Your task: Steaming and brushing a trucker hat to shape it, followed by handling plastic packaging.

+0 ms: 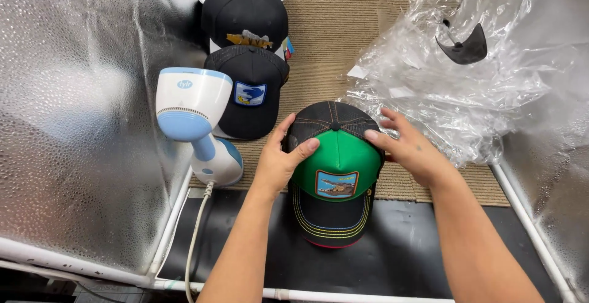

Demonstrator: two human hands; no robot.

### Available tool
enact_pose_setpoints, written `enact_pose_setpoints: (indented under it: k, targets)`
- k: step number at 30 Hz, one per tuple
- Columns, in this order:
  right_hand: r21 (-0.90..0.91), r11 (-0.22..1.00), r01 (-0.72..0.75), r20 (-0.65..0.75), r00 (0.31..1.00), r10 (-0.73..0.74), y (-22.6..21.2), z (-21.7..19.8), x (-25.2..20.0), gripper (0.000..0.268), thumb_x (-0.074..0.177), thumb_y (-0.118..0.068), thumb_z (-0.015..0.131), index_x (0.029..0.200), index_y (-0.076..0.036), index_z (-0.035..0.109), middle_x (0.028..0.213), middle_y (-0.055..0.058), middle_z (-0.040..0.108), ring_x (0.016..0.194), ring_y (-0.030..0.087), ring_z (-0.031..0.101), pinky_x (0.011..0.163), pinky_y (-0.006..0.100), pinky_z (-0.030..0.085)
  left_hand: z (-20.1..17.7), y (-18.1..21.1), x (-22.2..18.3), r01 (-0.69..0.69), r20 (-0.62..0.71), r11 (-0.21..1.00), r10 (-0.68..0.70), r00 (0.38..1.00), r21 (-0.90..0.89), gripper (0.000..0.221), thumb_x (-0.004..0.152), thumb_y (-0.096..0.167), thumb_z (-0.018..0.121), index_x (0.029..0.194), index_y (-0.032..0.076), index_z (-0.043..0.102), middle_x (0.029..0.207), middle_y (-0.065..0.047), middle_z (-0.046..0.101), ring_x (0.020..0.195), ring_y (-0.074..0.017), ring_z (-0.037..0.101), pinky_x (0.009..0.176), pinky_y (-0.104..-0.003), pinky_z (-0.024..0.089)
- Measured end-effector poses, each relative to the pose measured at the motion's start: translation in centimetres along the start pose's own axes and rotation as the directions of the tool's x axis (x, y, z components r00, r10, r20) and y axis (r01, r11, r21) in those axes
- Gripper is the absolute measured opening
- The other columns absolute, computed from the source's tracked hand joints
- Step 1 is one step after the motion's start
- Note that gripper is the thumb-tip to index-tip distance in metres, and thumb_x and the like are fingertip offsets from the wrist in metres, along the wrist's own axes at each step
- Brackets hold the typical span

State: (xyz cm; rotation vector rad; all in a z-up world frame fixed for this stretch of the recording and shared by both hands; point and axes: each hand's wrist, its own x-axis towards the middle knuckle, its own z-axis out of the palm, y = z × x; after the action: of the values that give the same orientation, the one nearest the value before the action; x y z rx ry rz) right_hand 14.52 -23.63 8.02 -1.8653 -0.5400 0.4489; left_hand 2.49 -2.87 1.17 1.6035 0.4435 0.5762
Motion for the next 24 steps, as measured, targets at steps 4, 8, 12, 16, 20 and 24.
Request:
enact_pose_setpoints:
  k: [4, 8, 12, 16, 20, 24]
  targets:
    - [0.033, 0.999, -0.031, 0.089, 0.996, 0.028, -0.6, 0.6, 1.3, 0.096, 0.075, -0.036, 0.08, 0.156, -0.004, 0.04, 0.151, 0.04, 0.037, 0.137, 0.054, 0.045, 0.1, 0.061, 0.047, -0.4, 1.6, -1.0, 0.083, -0.008, 0.997, -0.083, 0.996, -0.003, 0.098, 0.069, 0.052, 0.09, 0.154, 0.024, 0.05, 0.157, -0.021, 0.042, 0.148, -0.0379, 0.038, 0.123, -0.05, 0.031]
    - [0.051, 0.995, -0.084, 0.174, 0.982, 0.074, 0.8, -0.2, 3.1, 0.105, 0.073, -0.037, 0.08, 0.16, -0.004, 0.031, 0.148, 0.034, 0.042, 0.131, 0.042, 0.048, 0.092, 0.046, 0.047, -1.1, 2.2, 0.0, 0.129, 0.078, 0.992, -0.128, 0.989, -0.007, 0.107, 0.068, 0.052, 0.09, 0.156, 0.015, 0.043, 0.16, -0.027, 0.034, 0.149, -0.0439, 0.033, 0.121, -0.055, 0.031]
    - [0.139, 0.97, -0.198, 0.214, 0.963, 0.166, 1.9, -0.4, 5.6, 0.101, 0.078, -0.04, 0.076, 0.162, -0.009, 0.029, 0.147, 0.023, 0.05, 0.127, 0.035, 0.055, 0.09, 0.046, 0.052, -2.4, 0.5, 3.1, 0.364, 0.166, 0.921, -0.341, 0.925, -0.14, 0.116, 0.075, 0.062, 0.082, 0.163, 0.011, 0.026, 0.163, -0.033, 0.025, 0.151, -0.0465, 0.029, 0.116, -0.061, 0.033]
    - [0.182, 0.964, -0.195, 0.242, 0.959, 0.149, 3.2, 0.1, 7.5, 0.101, 0.074, -0.029, 0.081, 0.159, -0.004, 0.032, 0.145, 0.027, 0.054, 0.126, 0.039, 0.06, 0.089, 0.049, 0.055, -2.1, -0.3, 4.1, 0.379, 0.198, 0.907, -0.343, 0.918, -0.186, 0.116, 0.074, 0.047, 0.089, 0.162, 0.003, 0.027, 0.154, -0.04, 0.037, 0.143, -0.0463, 0.043, 0.106, -0.059, 0.044]
    - [0.303, 0.949, -0.084, 0.208, 0.978, 0.021, 3.4, 0.4, 7.6, 0.096, 0.069, -0.009, 0.085, 0.152, -0.002, 0.038, 0.126, 0.024, 0.06, 0.106, 0.038, 0.067, 0.081, 0.05, 0.061, -1.8, -2.6, 5.2, 0.24, 0.128, 0.936, -0.213, 0.969, -0.258, 0.112, 0.071, 0.027, 0.095, 0.16, 0.007, 0.031, 0.14, -0.033, 0.044, 0.126, -0.0369, 0.052, 0.094, -0.047, 0.056]
    - [0.217, 0.976, 0.035, 0.154, 0.986, -0.07, 3.9, -0.1, 8.5, 0.095, 0.064, -0.005, 0.091, 0.148, -0.007, 0.045, 0.109, 0.015, 0.057, 0.096, 0.029, 0.067, 0.078, 0.041, 0.062, -0.6, -1.4, 3.9, 0.074, 0.054, 0.955, -0.061, 0.997, -0.286, 0.106, 0.069, 0.018, 0.096, 0.157, 0.009, 0.038, 0.116, -0.016, 0.054, 0.102, -0.021, 0.057, 0.084, -0.029, 0.059]
